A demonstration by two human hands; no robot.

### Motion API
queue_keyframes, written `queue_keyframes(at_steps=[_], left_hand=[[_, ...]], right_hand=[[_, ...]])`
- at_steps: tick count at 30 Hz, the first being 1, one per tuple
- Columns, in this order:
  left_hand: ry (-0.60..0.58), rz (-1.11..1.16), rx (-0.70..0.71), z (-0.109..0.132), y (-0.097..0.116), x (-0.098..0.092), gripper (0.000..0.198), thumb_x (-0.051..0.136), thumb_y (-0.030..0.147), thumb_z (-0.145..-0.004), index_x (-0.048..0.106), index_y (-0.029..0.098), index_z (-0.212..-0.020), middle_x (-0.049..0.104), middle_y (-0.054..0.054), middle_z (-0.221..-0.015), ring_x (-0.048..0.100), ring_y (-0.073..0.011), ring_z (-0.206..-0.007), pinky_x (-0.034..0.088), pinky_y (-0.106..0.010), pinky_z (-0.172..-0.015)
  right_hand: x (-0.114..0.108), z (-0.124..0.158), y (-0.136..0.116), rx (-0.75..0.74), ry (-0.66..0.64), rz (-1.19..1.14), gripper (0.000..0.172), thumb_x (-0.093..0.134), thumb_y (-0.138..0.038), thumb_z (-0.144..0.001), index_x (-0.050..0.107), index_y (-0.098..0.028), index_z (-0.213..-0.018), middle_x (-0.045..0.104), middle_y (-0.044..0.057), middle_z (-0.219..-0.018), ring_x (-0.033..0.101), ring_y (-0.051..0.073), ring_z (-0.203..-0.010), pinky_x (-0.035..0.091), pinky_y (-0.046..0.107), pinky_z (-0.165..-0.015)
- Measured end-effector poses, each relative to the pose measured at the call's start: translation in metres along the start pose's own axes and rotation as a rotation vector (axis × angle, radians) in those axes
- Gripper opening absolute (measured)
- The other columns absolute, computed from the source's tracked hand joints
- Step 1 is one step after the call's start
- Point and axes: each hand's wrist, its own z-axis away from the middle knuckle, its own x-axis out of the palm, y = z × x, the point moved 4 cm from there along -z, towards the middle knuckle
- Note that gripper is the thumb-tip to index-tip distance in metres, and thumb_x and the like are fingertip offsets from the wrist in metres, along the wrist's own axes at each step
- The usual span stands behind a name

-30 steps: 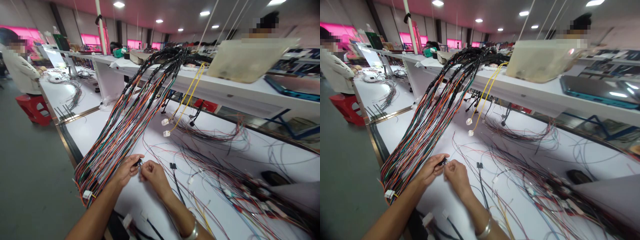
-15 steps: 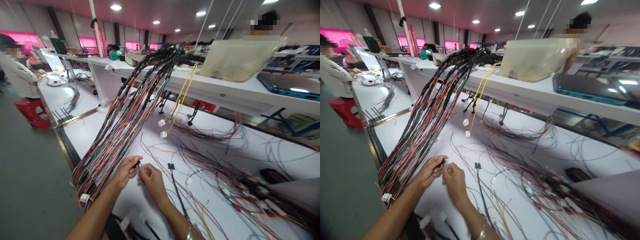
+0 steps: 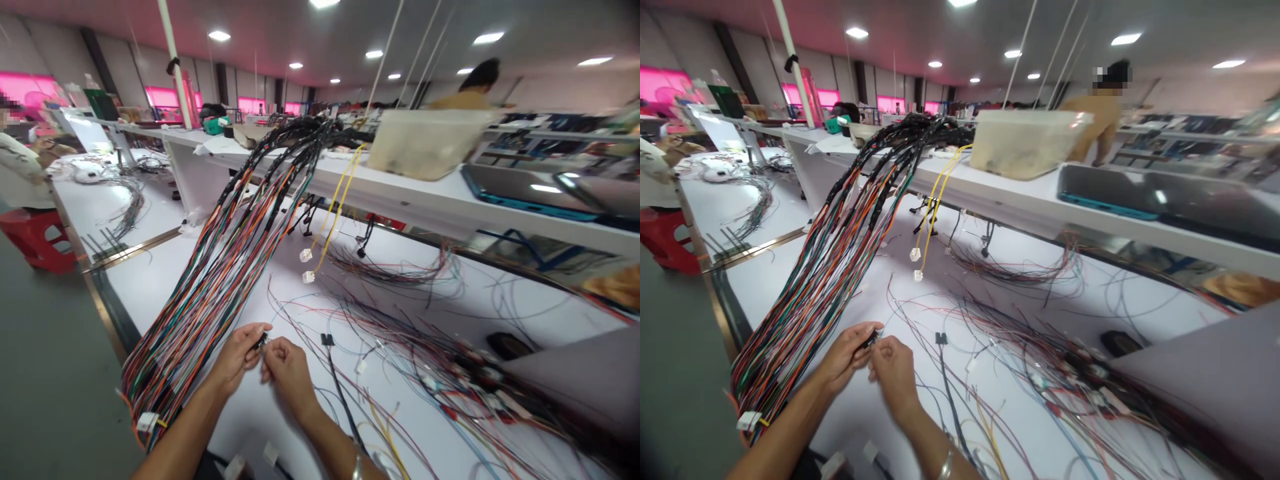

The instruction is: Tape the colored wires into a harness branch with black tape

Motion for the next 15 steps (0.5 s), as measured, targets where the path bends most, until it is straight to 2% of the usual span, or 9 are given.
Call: queue_keyframes(at_steps=[15], left_hand=[[0.057, -0.091, -0.018, -0.0022, -0.0080, 0.0026, 0.042, 0.071, 0.050, -0.070, 0.064, 0.013, -0.090, 0.029, 0.012, -0.038, 0.017, -0.0025, -0.035, 0.014, -0.015, -0.035]], right_hand=[[0.0015, 0.0011, 0.0017, -0.023, 0.044, -0.029, 0.009, 0.050, -0.022, -0.078, 0.048, -0.018, -0.070, 0.055, -0.003, -0.050, 0.052, 0.010, -0.041, 0.040, 0.019, -0.043]])
